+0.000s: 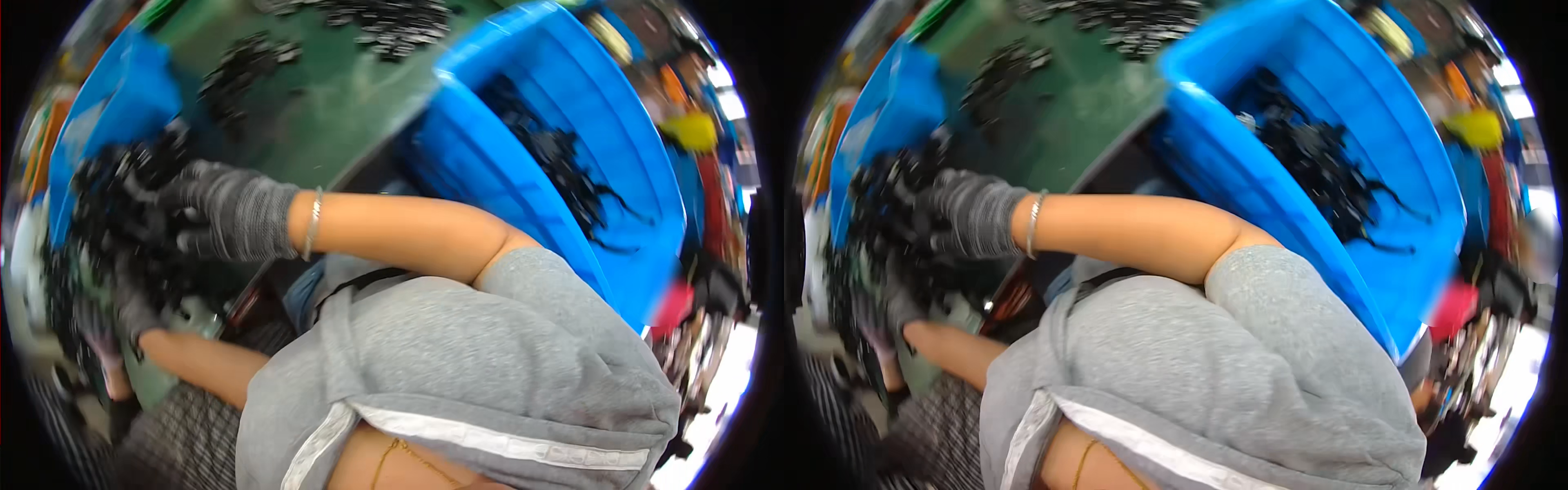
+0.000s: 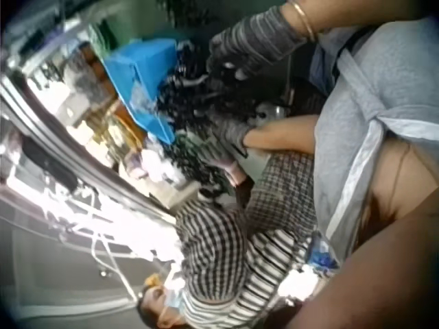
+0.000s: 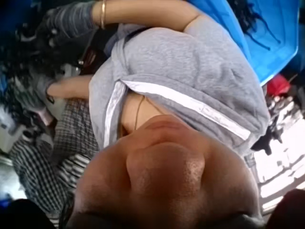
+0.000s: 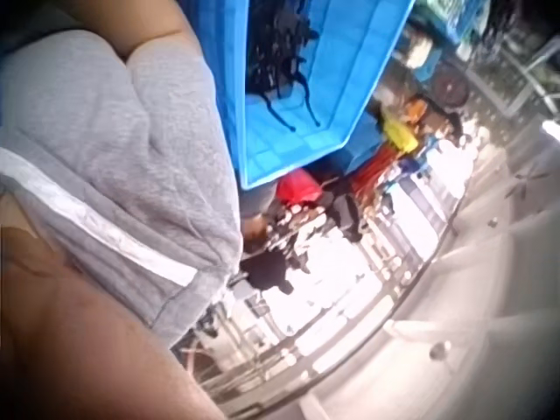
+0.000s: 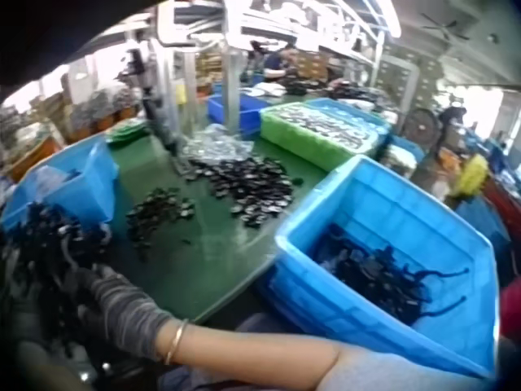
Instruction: Assembling or preparing black industrial mechanical components and placing them into a blue storage bin.
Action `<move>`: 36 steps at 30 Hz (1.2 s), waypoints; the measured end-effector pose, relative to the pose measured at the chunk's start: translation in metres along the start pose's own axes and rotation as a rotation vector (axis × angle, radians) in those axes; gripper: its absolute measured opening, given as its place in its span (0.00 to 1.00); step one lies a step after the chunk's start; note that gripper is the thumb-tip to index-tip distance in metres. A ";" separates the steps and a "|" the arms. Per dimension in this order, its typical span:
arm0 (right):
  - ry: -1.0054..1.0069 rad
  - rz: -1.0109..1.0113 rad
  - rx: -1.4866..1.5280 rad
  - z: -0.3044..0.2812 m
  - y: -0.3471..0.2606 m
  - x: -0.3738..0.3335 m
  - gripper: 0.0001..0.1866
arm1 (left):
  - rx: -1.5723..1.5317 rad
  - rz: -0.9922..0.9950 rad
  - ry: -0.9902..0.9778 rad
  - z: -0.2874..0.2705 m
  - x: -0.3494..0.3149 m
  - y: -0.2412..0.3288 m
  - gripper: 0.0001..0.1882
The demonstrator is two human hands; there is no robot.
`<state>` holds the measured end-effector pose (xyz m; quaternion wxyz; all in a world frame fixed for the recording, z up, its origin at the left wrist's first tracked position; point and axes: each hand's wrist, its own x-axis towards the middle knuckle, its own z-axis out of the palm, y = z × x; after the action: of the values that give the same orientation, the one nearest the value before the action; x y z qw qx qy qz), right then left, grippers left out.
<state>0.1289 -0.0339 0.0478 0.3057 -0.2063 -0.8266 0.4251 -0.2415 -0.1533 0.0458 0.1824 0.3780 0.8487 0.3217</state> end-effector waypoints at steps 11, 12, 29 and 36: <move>0.493 0.482 0.212 -0.174 -0.091 -0.286 0.22 | 0.255 0.215 0.143 -0.027 0.050 0.043 0.15; 0.627 0.483 0.224 -0.194 -0.098 -0.302 0.20 | 0.259 0.255 0.126 -0.012 0.062 0.053 0.15; -0.003 1.550 -0.850 -0.261 0.091 -0.390 0.42 | 0.105 0.806 0.404 0.155 -0.134 0.167 0.13; 0.090 1.479 -1.132 -0.282 0.128 -0.405 0.51 | -0.212 0.694 0.031 0.234 -0.121 0.140 0.10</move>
<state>0.6260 -0.0436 -0.0647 -0.1571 -0.8151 -0.5564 0.0371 0.0398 -0.0786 -0.0206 0.0878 0.6176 0.6347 0.4561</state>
